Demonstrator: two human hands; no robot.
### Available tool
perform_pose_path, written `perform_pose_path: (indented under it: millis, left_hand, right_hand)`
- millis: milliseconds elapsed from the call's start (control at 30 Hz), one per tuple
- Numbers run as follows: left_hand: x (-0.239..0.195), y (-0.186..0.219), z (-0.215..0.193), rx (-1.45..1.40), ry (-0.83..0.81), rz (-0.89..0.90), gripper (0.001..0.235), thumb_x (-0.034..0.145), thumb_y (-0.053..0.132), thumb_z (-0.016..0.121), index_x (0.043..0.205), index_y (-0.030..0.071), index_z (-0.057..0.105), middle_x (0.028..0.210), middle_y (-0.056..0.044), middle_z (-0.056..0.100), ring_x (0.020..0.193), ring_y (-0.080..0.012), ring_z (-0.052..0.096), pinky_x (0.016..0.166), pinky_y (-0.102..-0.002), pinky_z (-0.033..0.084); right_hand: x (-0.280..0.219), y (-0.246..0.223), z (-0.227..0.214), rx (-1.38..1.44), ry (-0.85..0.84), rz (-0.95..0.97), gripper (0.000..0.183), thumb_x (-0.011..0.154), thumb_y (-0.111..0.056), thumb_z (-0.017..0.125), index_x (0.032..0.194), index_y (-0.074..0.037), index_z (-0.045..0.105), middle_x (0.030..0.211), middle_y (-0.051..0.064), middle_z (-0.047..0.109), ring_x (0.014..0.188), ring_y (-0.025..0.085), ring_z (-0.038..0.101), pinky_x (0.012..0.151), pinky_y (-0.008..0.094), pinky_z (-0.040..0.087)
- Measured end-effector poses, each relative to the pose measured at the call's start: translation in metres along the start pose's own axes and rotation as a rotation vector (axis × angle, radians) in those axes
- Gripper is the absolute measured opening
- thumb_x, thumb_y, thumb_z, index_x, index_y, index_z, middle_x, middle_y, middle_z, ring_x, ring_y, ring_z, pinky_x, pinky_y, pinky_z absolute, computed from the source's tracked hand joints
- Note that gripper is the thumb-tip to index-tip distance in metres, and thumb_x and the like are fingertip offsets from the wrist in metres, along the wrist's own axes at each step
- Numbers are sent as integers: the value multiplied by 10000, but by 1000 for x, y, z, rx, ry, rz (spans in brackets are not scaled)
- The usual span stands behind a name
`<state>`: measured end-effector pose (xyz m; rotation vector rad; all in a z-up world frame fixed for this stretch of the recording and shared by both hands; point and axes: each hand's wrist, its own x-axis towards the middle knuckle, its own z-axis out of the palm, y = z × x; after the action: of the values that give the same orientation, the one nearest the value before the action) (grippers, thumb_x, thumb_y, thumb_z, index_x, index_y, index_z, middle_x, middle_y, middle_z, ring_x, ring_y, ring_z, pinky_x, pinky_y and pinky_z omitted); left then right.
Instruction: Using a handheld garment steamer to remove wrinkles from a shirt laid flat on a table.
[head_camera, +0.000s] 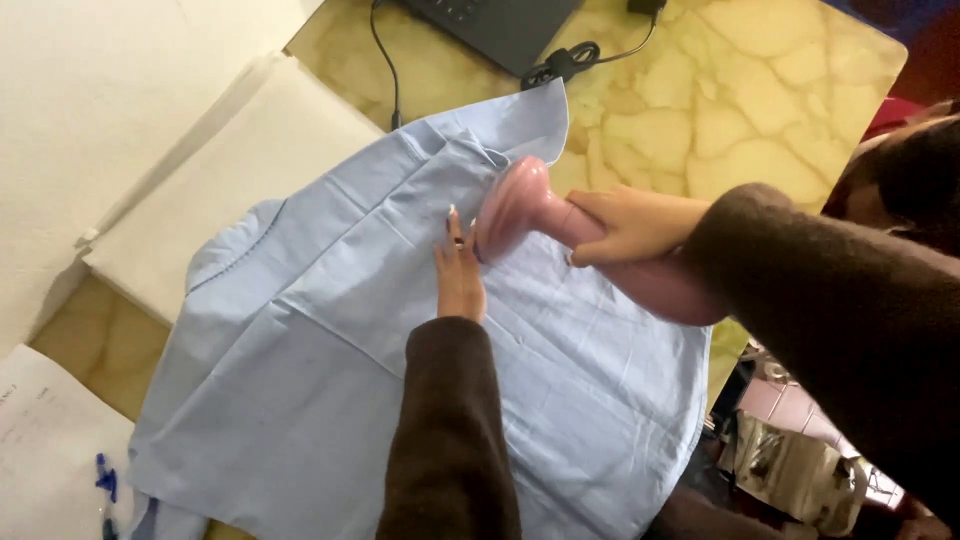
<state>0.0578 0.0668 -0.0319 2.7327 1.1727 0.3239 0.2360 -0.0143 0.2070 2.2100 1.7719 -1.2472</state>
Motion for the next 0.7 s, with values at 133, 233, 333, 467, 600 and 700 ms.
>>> perform_pose_path:
  millis: [133,233,333,467,600,700]
  left_hand:
    - [-3,21,-31,-24,-190,-35,487,941,202,200,1415,228,92,1458,4,188,1356,-261,63,1048,-515,111]
    - [-8,31,-52,-114,-281,-52,492,926,436,12,1401,333,87,1471,20,115,1354,-274,-32,1050,-541,-44]
    - [-14,33,-52,-6,-189,15,509,917,508,117,1392,325,141,1481,-10,44,1345,-323,-64,1038,-575,-56]
    - [-13,36,-53,44,-166,22,570,883,580,172,1391,322,180,1476,-27,95,1345,-340,-20,1031,-589,-40]
    - [-14,34,-39,79,117,60,565,846,515,370,1359,285,312,1424,-41,254,1316,-356,131,1002,-601,142]
    - [-8,33,-42,-6,-98,-15,576,829,516,328,1363,314,249,1443,-11,172,1323,-336,56,1010,-587,56]
  right_hand:
    - [-27,4,4,-25,-59,71,510,650,-408,640,1073,-146,525,1016,173,625,1029,350,557,883,472,443]
    - [-53,18,14,-47,-82,51,588,663,-396,634,1147,-104,474,1010,198,625,997,365,578,878,484,449]
    - [-78,44,38,-55,-132,126,608,663,-446,619,1158,-128,465,1016,190,629,997,368,576,893,498,436]
    - [-123,74,69,-142,-191,203,753,687,-495,563,1300,-154,291,1064,147,605,1034,324,563,925,567,337]
    - [-169,89,102,-60,-100,172,370,690,-412,586,968,-194,479,797,8,635,694,162,633,663,308,511]
    - [-193,74,105,-83,-141,328,360,690,-427,558,984,-251,446,748,28,633,683,189,620,637,335,468]
